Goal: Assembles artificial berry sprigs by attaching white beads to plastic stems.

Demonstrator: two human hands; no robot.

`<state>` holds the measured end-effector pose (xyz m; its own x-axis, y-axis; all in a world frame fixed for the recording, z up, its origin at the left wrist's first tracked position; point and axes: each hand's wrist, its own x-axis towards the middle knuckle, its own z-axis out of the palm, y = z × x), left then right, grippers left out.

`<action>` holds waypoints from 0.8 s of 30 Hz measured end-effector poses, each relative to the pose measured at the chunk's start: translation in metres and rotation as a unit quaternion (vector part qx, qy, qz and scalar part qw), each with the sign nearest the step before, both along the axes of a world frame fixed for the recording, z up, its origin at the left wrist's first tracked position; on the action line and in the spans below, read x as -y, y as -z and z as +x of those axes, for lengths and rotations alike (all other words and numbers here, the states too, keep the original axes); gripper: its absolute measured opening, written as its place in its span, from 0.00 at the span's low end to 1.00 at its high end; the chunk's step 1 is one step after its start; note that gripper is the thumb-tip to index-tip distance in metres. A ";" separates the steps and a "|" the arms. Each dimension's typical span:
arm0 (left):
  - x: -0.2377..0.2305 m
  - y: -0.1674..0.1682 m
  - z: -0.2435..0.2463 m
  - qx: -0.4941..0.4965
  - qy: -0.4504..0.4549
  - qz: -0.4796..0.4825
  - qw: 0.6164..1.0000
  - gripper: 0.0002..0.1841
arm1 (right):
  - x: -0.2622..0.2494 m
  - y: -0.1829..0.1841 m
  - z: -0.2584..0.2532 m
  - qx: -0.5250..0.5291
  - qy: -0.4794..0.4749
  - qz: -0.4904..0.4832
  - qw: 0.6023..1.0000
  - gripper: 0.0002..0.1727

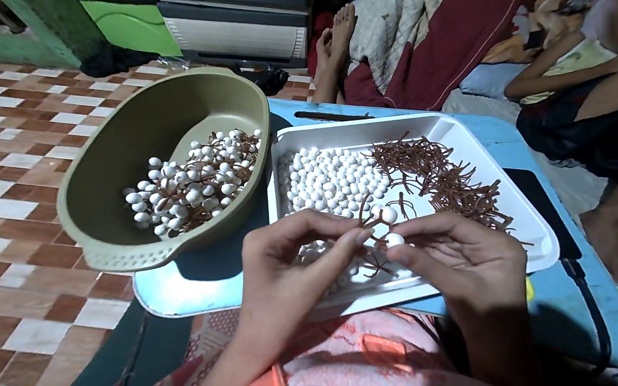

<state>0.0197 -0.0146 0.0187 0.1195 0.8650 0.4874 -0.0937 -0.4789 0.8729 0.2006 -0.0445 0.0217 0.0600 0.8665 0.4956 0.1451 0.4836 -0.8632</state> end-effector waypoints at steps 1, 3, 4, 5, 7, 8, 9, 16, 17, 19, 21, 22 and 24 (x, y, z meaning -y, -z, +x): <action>0.001 -0.001 0.000 0.003 0.005 -0.004 1.000 0.02 | 0.000 -0.001 -0.001 0.002 -0.002 -0.001 1.000 0.08; 0.001 -0.001 0.000 0.013 0.012 -0.006 1.000 0.03 | 0.001 -0.004 -0.003 0.001 -0.011 -0.003 1.000 0.08; 0.001 0.000 0.000 0.015 0.015 0.000 1.000 0.03 | 0.001 -0.006 -0.005 0.001 -0.014 -0.006 1.000 0.08; 0.001 0.000 0.000 0.015 0.017 0.007 1.000 0.03 | 0.001 -0.006 -0.005 0.004 -0.013 -0.007 1.000 0.07; 0.000 0.001 0.000 0.013 0.020 0.018 1.000 0.04 | 0.002 -0.006 -0.006 0.010 -0.007 -0.010 1.000 0.07; 0.000 0.002 0.000 0.011 0.019 0.020 1.000 0.04 | 0.002 -0.006 -0.006 0.009 -0.007 -0.010 1.000 0.07; 0.000 0.002 0.000 0.006 0.016 0.021 1.000 0.04 | 0.002 -0.007 -0.007 0.008 -0.006 -0.011 1.000 0.07; -0.004 0.003 -0.001 0.036 -0.004 -0.046 0.998 0.04 | -0.009 -0.004 0.018 0.222 -0.007 -0.053 0.974 0.10; -0.005 0.003 -0.001 0.047 0.000 -0.057 0.997 0.05 | -0.012 -0.003 0.021 0.303 -0.007 -0.064 0.951 0.08; -0.006 0.003 -0.002 0.058 0.008 -0.069 0.996 0.06 | -0.016 -0.011 0.018 0.420 -0.037 -0.121 0.899 0.06; -0.006 0.003 -0.002 0.051 0.012 -0.069 0.996 0.06 | -0.023 -0.027 0.007 0.486 -0.084 -0.235 0.838 0.06; -0.006 0.003 -0.002 0.043 0.011 -0.068 0.997 0.06 | -0.026 -0.033 0.002 0.508 -0.099 -0.271 0.812 0.06; -0.006 0.002 -0.002 0.024 0.006 -0.068 0.997 0.06 | -0.030 -0.034 -0.003 0.529 -0.111 -0.277 0.795 0.06</action>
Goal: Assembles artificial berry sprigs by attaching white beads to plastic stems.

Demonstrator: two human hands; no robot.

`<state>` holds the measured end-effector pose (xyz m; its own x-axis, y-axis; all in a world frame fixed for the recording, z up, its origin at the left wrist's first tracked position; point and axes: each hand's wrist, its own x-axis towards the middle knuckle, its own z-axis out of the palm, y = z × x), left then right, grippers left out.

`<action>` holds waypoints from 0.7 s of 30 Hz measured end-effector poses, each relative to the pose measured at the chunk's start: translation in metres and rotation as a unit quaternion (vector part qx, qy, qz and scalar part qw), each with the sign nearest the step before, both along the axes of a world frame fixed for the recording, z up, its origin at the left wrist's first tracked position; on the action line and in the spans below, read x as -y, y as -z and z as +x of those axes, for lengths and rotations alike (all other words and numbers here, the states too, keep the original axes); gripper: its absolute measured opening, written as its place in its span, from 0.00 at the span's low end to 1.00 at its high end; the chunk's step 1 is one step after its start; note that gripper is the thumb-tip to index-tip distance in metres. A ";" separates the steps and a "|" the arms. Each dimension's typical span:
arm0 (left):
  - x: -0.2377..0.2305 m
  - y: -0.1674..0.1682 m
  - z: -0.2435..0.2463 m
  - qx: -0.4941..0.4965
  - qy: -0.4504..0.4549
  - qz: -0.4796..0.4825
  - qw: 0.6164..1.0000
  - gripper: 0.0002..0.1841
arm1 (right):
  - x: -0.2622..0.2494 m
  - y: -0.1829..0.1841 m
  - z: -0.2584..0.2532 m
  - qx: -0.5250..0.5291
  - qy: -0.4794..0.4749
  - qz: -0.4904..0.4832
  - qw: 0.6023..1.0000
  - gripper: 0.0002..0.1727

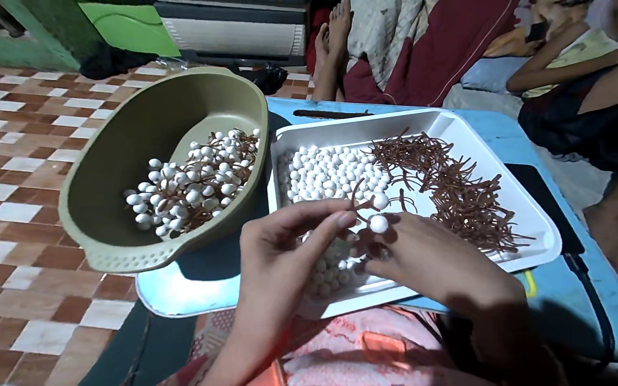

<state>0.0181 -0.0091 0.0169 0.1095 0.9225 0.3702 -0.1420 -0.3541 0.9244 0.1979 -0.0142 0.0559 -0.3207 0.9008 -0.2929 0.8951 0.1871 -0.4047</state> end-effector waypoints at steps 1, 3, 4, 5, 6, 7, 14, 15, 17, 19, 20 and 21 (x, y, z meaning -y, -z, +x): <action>0.000 -0.001 0.000 -0.010 -0.003 0.002 1.000 0.06 | 0.000 0.003 0.000 -0.004 -0.004 0.017 1.000 0.06; 0.000 -0.001 0.000 -0.027 -0.003 0.011 1.000 0.06 | 0.001 0.007 0.002 -0.035 0.007 0.043 0.998 0.07; 0.000 -0.001 0.000 -0.037 0.000 0.015 0.999 0.06 | 0.003 0.010 0.005 -0.064 0.017 0.073 0.995 0.07; 0.000 -0.001 0.000 -0.052 0.005 0.020 0.998 0.06 | 0.005 0.016 0.010 -0.104 0.028 0.120 0.987 0.07; 0.000 -0.001 0.000 -0.069 0.011 0.028 0.997 0.06 | 0.007 0.023 0.016 -0.151 0.041 0.173 0.972 0.06; 0.000 0.000 0.000 -0.089 0.017 0.036 0.995 0.06 | 0.009 0.028 0.021 -0.198 0.059 0.218 0.954 0.08; -0.002 0.008 -0.002 -0.191 0.043 0.087 0.977 0.06 | 0.011 0.032 0.035 -0.374 0.081 0.284 0.879 0.10; -0.002 0.008 -0.002 -0.194 0.044 0.087 0.976 0.06 | 0.010 0.032 0.035 -0.382 0.076 0.279 0.877 0.10; -0.002 0.008 -0.003 -0.195 0.048 0.088 0.976 0.07 | 0.011 0.032 0.035 -0.398 0.069 0.274 0.873 0.11; -0.002 0.009 -0.003 -0.195 0.050 0.091 0.975 0.07 | 0.012 0.031 0.036 -0.414 0.070 0.265 0.868 0.11; -0.003 0.009 -0.002 -0.195 0.050 0.092 0.975 0.07 | 0.013 0.031 0.037 -0.421 0.071 0.261 0.866 0.11; -0.003 0.009 -0.002 -0.195 0.050 0.091 0.975 0.07 | 0.013 0.031 0.038 -0.426 0.071 0.258 0.864 0.11</action>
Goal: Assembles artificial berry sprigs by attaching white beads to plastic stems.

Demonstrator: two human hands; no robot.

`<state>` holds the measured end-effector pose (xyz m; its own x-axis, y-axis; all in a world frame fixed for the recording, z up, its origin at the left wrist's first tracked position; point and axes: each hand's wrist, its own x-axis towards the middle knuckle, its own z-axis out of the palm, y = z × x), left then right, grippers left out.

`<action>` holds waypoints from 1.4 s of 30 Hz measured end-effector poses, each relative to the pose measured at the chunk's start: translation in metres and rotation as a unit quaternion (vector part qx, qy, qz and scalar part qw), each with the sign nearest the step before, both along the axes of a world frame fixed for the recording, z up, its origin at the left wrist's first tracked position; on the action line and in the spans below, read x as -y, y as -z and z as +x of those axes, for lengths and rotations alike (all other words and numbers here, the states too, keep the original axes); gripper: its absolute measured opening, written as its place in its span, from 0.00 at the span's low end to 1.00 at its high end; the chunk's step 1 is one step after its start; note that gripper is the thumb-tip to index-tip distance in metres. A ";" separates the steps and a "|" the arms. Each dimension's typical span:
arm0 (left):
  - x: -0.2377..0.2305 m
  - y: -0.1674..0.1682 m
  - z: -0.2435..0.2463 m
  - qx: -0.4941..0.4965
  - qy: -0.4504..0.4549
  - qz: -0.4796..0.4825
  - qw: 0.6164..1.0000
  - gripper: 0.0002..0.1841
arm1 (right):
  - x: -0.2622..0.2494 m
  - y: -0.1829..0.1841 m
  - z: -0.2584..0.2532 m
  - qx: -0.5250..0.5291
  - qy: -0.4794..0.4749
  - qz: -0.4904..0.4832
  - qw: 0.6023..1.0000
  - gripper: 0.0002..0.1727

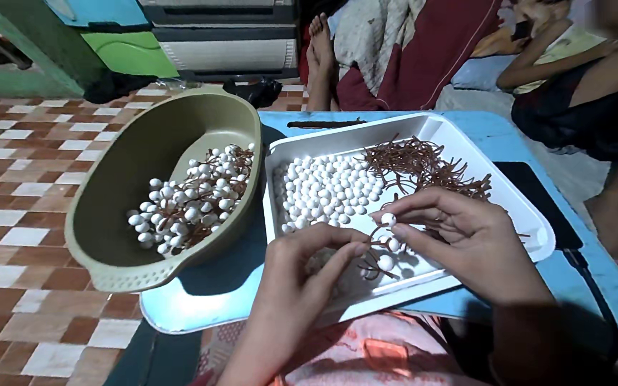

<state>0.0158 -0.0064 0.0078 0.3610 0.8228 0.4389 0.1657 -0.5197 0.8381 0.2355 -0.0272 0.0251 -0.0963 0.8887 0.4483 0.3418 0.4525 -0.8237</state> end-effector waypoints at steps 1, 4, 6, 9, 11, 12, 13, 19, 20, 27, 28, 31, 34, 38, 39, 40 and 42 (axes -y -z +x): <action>0.000 0.000 0.000 0.001 0.000 -0.002 1.000 0.07 | 0.000 0.000 0.000 -0.003 -0.001 0.001 1.000 0.12; 0.000 0.000 0.000 0.002 -0.001 0.000 1.000 0.07 | -0.001 -0.001 0.001 0.005 0.007 0.010 1.000 0.13; 0.000 0.000 0.000 0.000 -0.005 0.002 1.000 0.07 | -0.001 -0.001 0.001 0.007 0.007 0.014 1.000 0.13; 0.001 -0.001 0.000 0.002 -0.009 0.001 1.000 0.07 | -0.001 -0.001 0.001 0.005 0.005 0.012 1.000 0.13; 0.001 0.000 0.001 0.003 -0.012 0.001 1.000 0.07 | -0.001 -0.001 0.002 0.002 0.002 0.013 1.000 0.13; 0.001 0.000 0.001 0.003 -0.012 0.001 1.000 0.07 | -0.001 0.000 0.003 0.002 0.001 0.017 1.000 0.13; 0.001 0.000 0.001 0.004 -0.011 0.001 1.000 0.07 | -0.001 0.000 0.003 0.000 0.000 0.022 1.000 0.12; 0.001 0.000 0.000 -0.001 -0.010 0.006 1.000 0.07 | -0.001 0.000 0.003 0.008 -0.002 0.018 1.000 0.11; 0.001 0.000 0.000 0.000 -0.007 0.006 1.000 0.08 | -0.001 0.000 0.003 0.009 -0.001 0.017 1.000 0.11; 0.001 0.000 0.000 0.003 -0.005 0.009 1.000 0.08 | -0.002 0.001 0.003 0.016 0.002 0.012 1.000 0.11; 0.001 0.000 0.000 0.003 -0.006 0.009 1.000 0.08 | -0.002 0.001 0.003 0.016 0.002 0.011 1.000 0.11; 0.000 0.000 0.000 0.006 -0.004 0.008 1.000 0.08 | -0.002 0.001 0.004 0.021 0.005 0.004 1.000 0.11; 0.001 0.000 0.000 -0.001 -0.005 0.014 1.000 0.08 | -0.001 -0.001 0.005 0.029 0.000 -0.005 1.000 0.11; 0.001 0.000 0.000 0.008 -0.002 0.002 1.000 0.08 | -0.002 0.000 0.005 0.016 -0.008 -0.008 1.000 0.11; 0.001 0.000 0.001 0.010 -0.001 0.001 1.000 0.08 | -0.002 0.000 0.005 0.015 -0.009 -0.008 1.000 0.11; 0.001 0.000 0.001 0.010 0.001 0.002 1.000 0.08 | -0.001 0.000 0.005 0.015 -0.009 -0.010 1.000 0.11; 0.000 0.000 -0.001 -0.002 0.008 0.011 1.000 0.09 | -0.001 0.000 0.005 0.020 -0.009 -0.011 1.000 0.11</action>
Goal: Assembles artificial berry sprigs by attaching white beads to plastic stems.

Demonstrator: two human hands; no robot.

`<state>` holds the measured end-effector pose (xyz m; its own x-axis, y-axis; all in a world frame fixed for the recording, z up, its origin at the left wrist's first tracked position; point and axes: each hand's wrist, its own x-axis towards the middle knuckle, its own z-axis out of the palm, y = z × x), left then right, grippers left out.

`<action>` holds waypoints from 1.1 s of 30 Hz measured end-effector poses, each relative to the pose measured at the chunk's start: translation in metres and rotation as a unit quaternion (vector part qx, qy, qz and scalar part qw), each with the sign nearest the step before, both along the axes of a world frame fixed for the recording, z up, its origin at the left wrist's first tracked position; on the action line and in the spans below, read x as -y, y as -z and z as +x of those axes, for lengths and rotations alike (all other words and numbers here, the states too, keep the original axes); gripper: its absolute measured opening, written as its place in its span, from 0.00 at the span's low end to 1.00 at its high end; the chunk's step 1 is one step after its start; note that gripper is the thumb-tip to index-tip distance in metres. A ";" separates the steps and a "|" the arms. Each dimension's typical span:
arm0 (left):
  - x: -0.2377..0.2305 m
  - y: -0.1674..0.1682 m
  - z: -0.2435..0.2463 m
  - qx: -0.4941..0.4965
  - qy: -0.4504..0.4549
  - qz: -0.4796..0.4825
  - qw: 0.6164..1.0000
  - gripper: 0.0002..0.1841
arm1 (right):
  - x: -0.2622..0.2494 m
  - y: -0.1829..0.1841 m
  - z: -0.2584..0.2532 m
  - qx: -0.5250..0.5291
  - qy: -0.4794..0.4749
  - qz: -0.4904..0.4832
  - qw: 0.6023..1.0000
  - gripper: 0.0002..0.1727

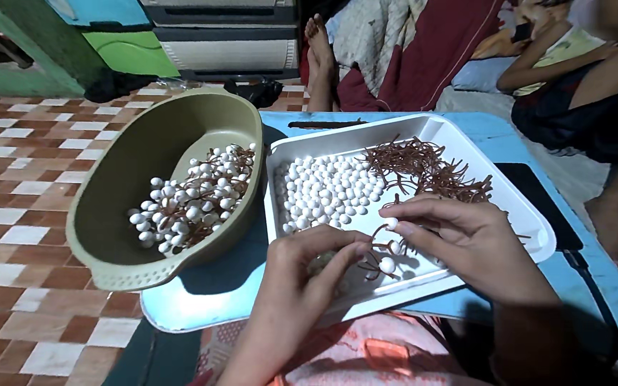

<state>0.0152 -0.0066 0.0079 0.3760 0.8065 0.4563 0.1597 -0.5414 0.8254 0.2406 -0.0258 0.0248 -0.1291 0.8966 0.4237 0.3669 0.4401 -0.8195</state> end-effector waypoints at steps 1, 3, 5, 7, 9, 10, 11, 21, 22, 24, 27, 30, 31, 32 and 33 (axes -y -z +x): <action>0.000 0.000 0.000 -0.007 0.003 0.004 1.000 0.09 | 0.000 0.000 0.000 0.004 -0.001 0.003 1.000 0.10; -0.001 0.000 0.000 -0.013 0.003 0.007 1.000 0.10 | 0.000 0.001 0.001 0.012 -0.001 0.007 1.000 0.10; 0.000 0.000 -0.001 -0.016 0.001 0.008 1.000 0.10 | 0.001 0.001 0.000 0.014 0.001 0.008 1.000 0.10; 0.000 0.000 -0.001 -0.022 -0.001 0.007 1.000 0.10 | 0.001 0.001 0.001 0.018 0.003 0.005 1.000 0.09; 0.001 0.000 -0.001 -0.035 -0.002 0.004 0.999 0.10 | 0.001 0.001 0.000 0.025 0.010 0.001 1.000 0.09; 0.001 0.000 -0.001 -0.038 0.000 0.006 0.999 0.10 | 0.001 0.001 0.000 0.032 0.013 -0.001 0.999 0.09; 0.001 0.001 -0.001 -0.040 0.002 0.008 0.999 0.11 | 0.001 0.001 -0.001 0.040 0.016 -0.002 0.999 0.09; 0.001 0.000 0.002 -0.016 -0.022 -0.008 1.000 0.09 | 0.001 0.002 -0.001 0.027 0.001 0.007 1.000 0.09; 0.001 -0.001 0.002 -0.008 -0.031 -0.009 0.999 0.09 | 0.000 0.002 -0.001 0.027 0.002 0.005 1.000 0.09; 0.002 -0.003 0.004 0.005 -0.048 -0.014 0.999 0.09 | 0.001 0.002 -0.002 0.029 -0.001 0.006 1.000 0.09; 0.003 -0.003 0.005 0.014 -0.051 -0.012 0.999 0.08 | 0.001 0.002 -0.001 0.027 -0.008 0.002 1.000 0.09; 0.002 -0.004 0.003 0.014 -0.047 -0.014 0.999 0.07 | 0.002 0.001 -0.003 0.027 -0.006 -0.009 1.000 0.09; 0.002 -0.004 0.003 0.011 -0.045 -0.017 0.999 0.07 | 0.002 0.001 -0.003 0.028 -0.006 -0.010 1.000 0.09; 0.002 -0.004 0.004 0.007 -0.045 -0.020 0.999 0.07 | 0.002 0.001 -0.003 0.027 -0.007 -0.010 1.000 0.09; 0.002 -0.004 0.004 0.006 -0.045 -0.021 0.999 0.06 | 0.002 0.001 -0.003 0.029 -0.008 -0.008 1.000 0.09</action>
<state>0.0194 -0.0091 0.0121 0.2959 0.8555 0.4249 0.1968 -0.4899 0.8493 0.2380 -0.0280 0.0235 -0.1665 0.9008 0.4011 0.4066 0.4334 -0.8043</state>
